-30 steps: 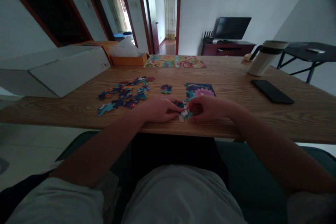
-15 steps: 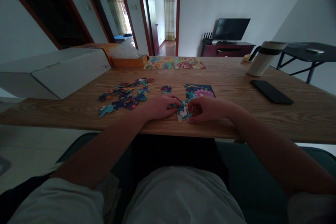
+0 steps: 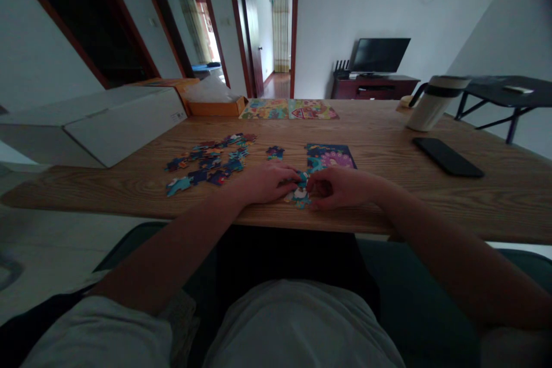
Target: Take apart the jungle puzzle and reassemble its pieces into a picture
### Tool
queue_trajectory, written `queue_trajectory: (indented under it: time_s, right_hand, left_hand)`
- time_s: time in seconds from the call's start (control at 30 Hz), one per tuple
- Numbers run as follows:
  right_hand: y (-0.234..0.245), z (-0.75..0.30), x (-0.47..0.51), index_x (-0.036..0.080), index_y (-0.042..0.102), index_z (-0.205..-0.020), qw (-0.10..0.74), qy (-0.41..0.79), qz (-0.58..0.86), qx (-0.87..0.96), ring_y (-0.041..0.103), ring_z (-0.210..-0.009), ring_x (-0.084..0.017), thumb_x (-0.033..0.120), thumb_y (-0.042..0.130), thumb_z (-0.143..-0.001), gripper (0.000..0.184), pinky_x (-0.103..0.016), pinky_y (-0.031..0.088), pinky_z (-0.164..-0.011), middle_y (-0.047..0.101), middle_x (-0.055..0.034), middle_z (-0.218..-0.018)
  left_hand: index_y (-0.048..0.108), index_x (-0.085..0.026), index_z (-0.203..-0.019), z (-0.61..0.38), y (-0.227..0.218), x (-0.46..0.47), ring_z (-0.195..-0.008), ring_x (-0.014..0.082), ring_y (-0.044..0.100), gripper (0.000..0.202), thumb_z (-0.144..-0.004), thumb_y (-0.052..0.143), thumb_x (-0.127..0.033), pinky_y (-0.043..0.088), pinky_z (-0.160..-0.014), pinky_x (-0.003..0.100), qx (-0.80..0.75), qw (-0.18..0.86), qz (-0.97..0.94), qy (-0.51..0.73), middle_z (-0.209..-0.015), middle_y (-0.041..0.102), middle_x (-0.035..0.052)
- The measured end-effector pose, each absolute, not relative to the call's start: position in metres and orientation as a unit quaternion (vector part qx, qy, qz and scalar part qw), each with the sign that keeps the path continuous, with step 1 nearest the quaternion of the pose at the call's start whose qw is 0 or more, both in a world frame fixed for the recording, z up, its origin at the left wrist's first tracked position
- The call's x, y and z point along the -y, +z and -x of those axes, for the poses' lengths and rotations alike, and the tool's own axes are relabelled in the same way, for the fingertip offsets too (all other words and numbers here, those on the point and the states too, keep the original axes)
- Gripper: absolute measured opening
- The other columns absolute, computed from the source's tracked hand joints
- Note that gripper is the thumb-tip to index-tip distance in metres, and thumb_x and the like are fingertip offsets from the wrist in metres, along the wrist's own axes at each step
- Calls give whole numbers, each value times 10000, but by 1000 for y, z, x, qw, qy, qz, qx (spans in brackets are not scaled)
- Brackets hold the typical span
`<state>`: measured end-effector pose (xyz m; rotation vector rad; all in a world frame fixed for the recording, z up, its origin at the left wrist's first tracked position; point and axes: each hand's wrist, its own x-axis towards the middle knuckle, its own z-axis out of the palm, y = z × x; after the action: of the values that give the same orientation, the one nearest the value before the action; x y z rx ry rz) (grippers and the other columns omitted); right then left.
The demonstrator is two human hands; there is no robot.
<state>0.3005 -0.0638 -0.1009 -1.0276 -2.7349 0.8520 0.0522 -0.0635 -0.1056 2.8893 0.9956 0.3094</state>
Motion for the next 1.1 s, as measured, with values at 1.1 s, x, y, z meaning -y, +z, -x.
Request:
queue_trajectory:
  time_s: [1.1]
  right_hand:
    - [-107, -301, 54, 210, 740, -1162, 68, 160, 415, 893, 611, -673, -182, 479, 582, -934, 386, -300, 373, -613, 719, -47, -782]
  left_hand:
    - [736, -226, -1073, 51, -113, 104, -1115, 275, 672, 272, -997, 478, -261, 508, -1011, 457, -561, -170, -784, 202, -1219, 720, 82]
